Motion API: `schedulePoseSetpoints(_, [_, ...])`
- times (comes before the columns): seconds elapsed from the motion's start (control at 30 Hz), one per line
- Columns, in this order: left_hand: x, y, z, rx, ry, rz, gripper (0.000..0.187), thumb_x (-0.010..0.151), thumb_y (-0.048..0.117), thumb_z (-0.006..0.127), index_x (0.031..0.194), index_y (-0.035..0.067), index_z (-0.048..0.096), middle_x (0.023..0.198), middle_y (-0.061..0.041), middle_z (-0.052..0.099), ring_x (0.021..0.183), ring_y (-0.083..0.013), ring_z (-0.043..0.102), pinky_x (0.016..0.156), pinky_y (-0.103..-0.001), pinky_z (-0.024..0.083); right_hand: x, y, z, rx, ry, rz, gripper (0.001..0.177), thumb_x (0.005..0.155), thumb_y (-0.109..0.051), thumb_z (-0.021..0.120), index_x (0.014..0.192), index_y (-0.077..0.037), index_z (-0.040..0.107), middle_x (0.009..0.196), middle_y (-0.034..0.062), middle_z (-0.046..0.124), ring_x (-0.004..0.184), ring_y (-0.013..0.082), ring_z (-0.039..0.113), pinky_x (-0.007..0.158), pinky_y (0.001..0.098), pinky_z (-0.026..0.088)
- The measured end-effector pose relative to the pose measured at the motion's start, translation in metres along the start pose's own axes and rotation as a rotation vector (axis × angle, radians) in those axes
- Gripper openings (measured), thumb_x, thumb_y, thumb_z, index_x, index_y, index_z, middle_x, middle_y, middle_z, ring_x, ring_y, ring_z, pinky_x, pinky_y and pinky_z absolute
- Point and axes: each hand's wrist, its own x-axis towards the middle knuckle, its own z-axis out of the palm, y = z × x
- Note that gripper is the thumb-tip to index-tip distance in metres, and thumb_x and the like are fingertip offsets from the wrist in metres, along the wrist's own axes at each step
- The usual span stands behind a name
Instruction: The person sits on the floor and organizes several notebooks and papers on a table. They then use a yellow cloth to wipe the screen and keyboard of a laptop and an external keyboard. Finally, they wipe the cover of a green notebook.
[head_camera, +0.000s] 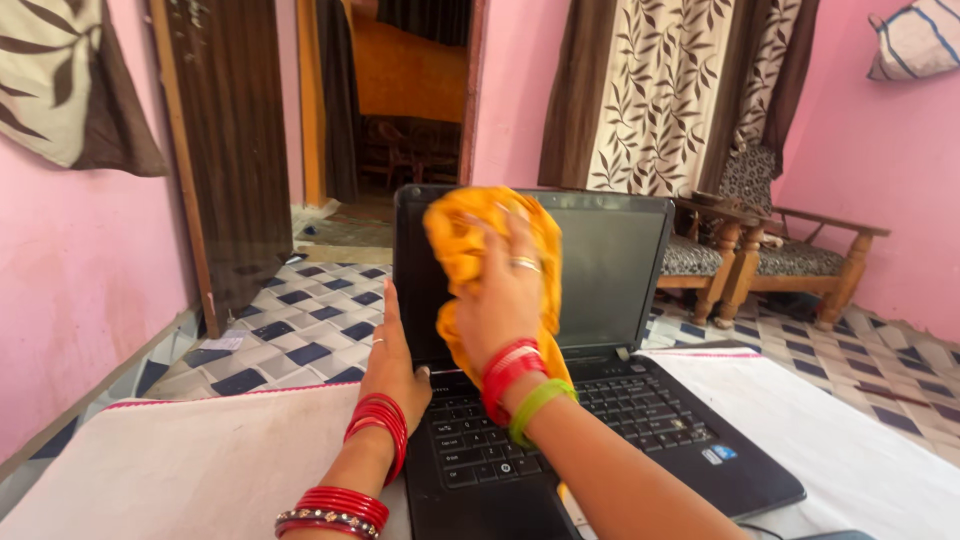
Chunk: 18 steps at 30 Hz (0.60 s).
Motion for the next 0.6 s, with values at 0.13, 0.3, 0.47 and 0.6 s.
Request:
schedulePoseSetpoints(0.13, [0.004, -0.002, 0.002, 0.034, -0.01, -0.035, 0.127, 0.079, -0.01, 0.069, 0.158, 0.029, -0.023, 0.141, -0.021, 0.047, 0.123, -0.0399, 0.058, 0.1, -0.045, 0.052, 0.009, -0.012, 0.027, -0.22, -0.096, -0.279, 0.082, 0.076, -0.001, 0.069, 0.151, -0.025, 0.047, 0.164, 0.0107, 0.033, 0.155, 0.035, 0.022, 0.116, 0.0588, 0.029])
schedulePoseSetpoints(0.3, [0.004, -0.002, 0.001, 0.041, 0.002, -0.001, 0.129, 0.078, -0.01, 0.069, 0.157, 0.03, -0.024, 0.138, -0.023, 0.047, 0.12, -0.041, 0.058, 0.099, -0.045, 0.052, 0.021, 0.021, 0.034, -0.319, -0.111, -0.208, 0.093, 0.072, 0.004, 0.065, 0.158, -0.022, 0.038, 0.167, 0.008, 0.029, 0.158, 0.0328, 0.018, 0.119, 0.0576, 0.029])
schedulePoseSetpoints(0.47, [0.002, -0.001, -0.001, 0.061, -0.028, -0.039, 0.126, 0.082, -0.007, 0.068, 0.157, 0.032, -0.025, 0.141, -0.019, 0.047, 0.119, -0.0366, 0.06, 0.101, -0.043, 0.052, 0.029, 0.099, 0.022, -0.28, 0.147, 0.09, 0.089, 0.077, 0.005, 0.063, 0.159, -0.018, 0.038, 0.165, 0.0189, 0.031, 0.154, 0.0419, 0.023, 0.123, 0.0489, 0.028])
schedulePoseSetpoints(0.6, [0.0, 0.0, -0.002, 0.046, 0.001, 0.006, 0.125, 0.081, -0.009, 0.068, 0.155, 0.032, -0.025, 0.141, -0.016, 0.047, 0.122, -0.0342, 0.058, 0.102, -0.041, 0.05, 0.017, 0.165, 0.018, -0.135, 0.25, 0.664, 0.06, 0.098, -0.022, 0.06, 0.15, -0.001, 0.04, 0.168, 0.0239, 0.028, 0.149, 0.0432, 0.035, 0.123, 0.0475, 0.032])
